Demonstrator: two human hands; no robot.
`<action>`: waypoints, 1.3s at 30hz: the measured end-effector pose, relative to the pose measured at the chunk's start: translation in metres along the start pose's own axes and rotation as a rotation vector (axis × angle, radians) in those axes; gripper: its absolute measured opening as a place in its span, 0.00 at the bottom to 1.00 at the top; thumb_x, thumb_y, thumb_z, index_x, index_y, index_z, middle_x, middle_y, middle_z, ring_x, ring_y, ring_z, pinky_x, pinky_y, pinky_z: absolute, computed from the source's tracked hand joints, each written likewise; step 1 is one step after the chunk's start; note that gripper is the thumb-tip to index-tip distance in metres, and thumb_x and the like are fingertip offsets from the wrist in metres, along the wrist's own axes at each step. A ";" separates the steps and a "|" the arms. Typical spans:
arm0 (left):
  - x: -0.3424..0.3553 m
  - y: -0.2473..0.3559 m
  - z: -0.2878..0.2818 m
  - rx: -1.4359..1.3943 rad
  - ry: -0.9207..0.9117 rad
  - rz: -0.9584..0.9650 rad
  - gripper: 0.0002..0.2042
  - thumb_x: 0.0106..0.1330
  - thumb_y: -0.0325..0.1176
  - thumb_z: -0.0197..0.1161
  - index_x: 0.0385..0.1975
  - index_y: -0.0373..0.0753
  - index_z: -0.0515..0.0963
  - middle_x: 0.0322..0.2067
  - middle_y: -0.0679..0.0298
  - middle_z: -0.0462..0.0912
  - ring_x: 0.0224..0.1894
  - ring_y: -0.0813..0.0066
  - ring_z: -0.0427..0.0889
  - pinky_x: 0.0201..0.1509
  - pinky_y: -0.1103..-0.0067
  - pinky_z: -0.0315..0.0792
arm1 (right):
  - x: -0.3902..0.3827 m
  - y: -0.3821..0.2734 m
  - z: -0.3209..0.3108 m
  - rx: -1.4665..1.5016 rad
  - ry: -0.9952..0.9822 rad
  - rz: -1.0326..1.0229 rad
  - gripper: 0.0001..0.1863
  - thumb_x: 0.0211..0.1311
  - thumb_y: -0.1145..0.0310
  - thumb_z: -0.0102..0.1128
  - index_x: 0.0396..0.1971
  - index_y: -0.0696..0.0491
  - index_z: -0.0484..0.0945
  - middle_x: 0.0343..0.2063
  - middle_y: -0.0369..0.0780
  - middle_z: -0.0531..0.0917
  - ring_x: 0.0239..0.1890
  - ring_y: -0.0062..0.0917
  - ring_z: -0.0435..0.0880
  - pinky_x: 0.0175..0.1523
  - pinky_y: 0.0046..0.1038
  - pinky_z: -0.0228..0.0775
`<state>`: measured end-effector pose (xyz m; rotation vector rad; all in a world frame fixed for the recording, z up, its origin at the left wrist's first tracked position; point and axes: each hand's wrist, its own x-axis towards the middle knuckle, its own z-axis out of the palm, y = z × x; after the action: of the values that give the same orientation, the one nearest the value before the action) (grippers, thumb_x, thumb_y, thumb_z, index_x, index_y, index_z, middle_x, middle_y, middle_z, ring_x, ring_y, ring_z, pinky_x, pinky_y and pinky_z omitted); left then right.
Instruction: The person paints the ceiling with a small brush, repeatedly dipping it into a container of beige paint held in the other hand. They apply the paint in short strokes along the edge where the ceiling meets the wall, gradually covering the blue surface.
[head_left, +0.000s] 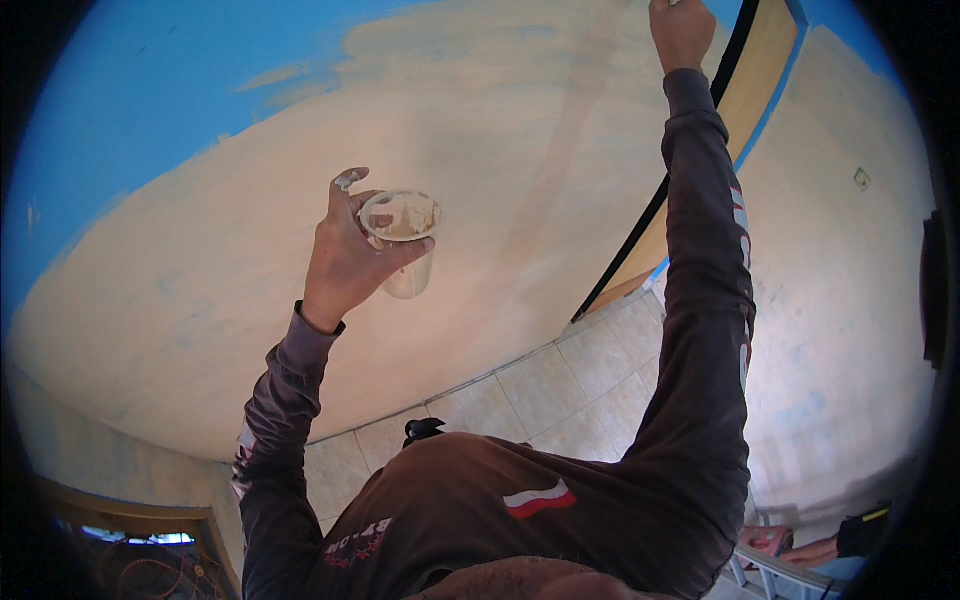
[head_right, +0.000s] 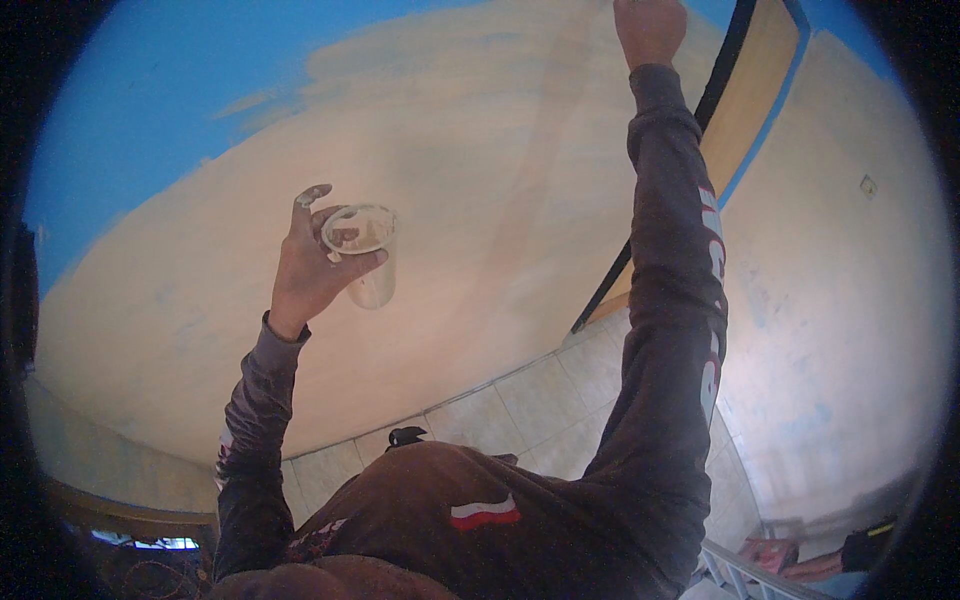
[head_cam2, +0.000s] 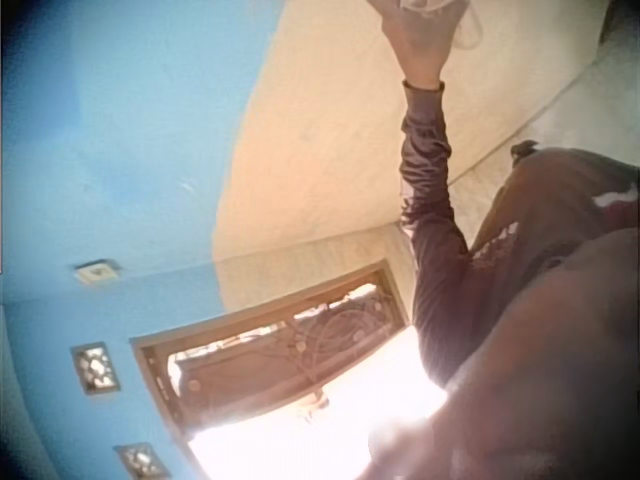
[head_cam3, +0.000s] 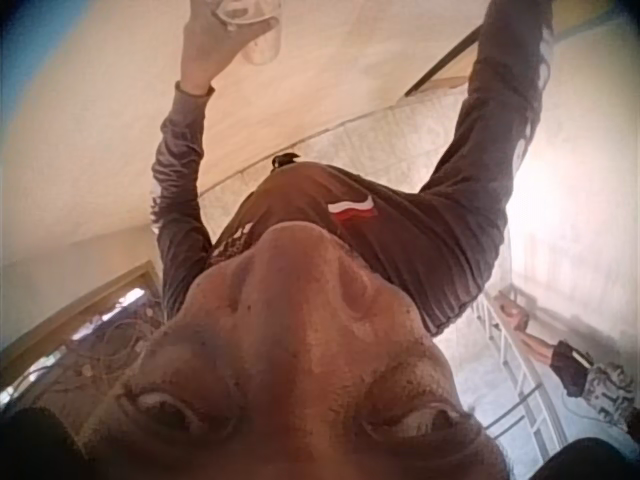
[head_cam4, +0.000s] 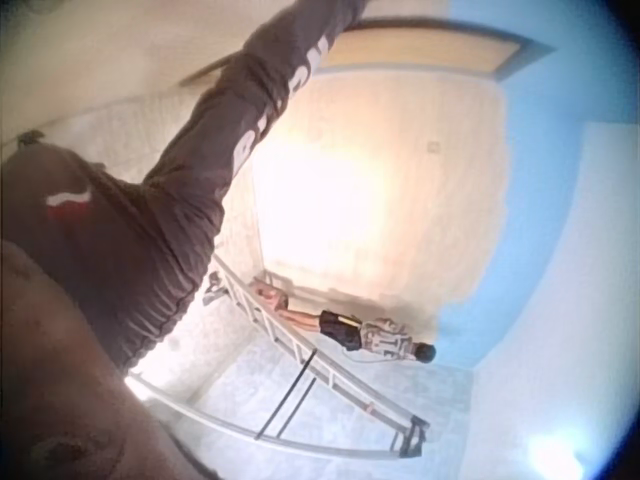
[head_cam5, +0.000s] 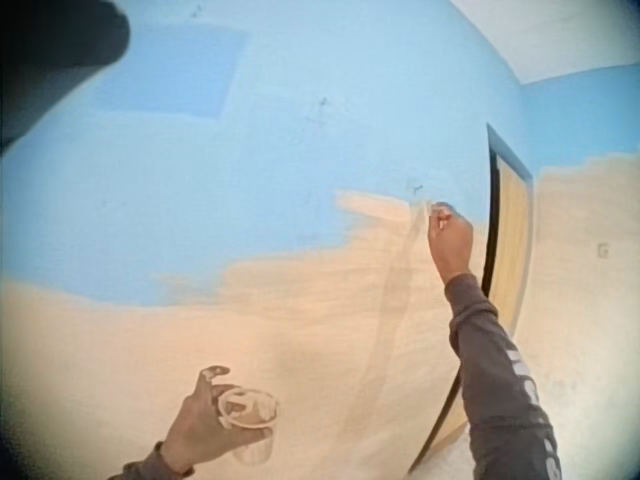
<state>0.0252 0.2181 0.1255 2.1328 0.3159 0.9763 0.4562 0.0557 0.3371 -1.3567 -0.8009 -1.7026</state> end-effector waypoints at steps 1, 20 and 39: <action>0.000 0.000 0.000 0.006 0.002 -0.008 0.50 0.51 0.37 0.84 0.68 0.29 0.54 0.51 0.41 0.82 0.53 0.54 0.87 0.54 0.66 0.84 | -0.001 0.000 0.005 -0.034 -0.013 -0.016 0.17 0.73 0.61 0.54 0.33 0.58 0.85 0.22 0.55 0.82 0.24 0.50 0.82 0.30 0.44 0.73; 0.002 -0.016 0.002 -0.061 -0.016 -0.101 0.48 0.54 0.31 0.82 0.69 0.32 0.53 0.55 0.43 0.79 0.56 0.56 0.85 0.59 0.66 0.82 | -0.033 -0.150 0.029 0.127 0.006 -0.099 0.08 0.62 0.66 0.65 0.29 0.55 0.83 0.23 0.43 0.84 0.30 0.39 0.85 0.33 0.39 0.79; -0.001 -0.030 -0.001 -0.010 -0.006 -0.106 0.46 0.55 0.30 0.81 0.69 0.32 0.54 0.56 0.44 0.79 0.56 0.58 0.85 0.58 0.67 0.82 | -0.047 -0.272 0.033 0.466 0.062 -0.162 0.16 0.60 0.59 0.72 0.22 0.55 0.79 0.20 0.43 0.80 0.30 0.36 0.83 0.28 0.34 0.79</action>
<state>0.0264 0.2384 0.1039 2.0877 0.4164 0.9081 0.2385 0.2235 0.2991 -0.9362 -1.2090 -1.5400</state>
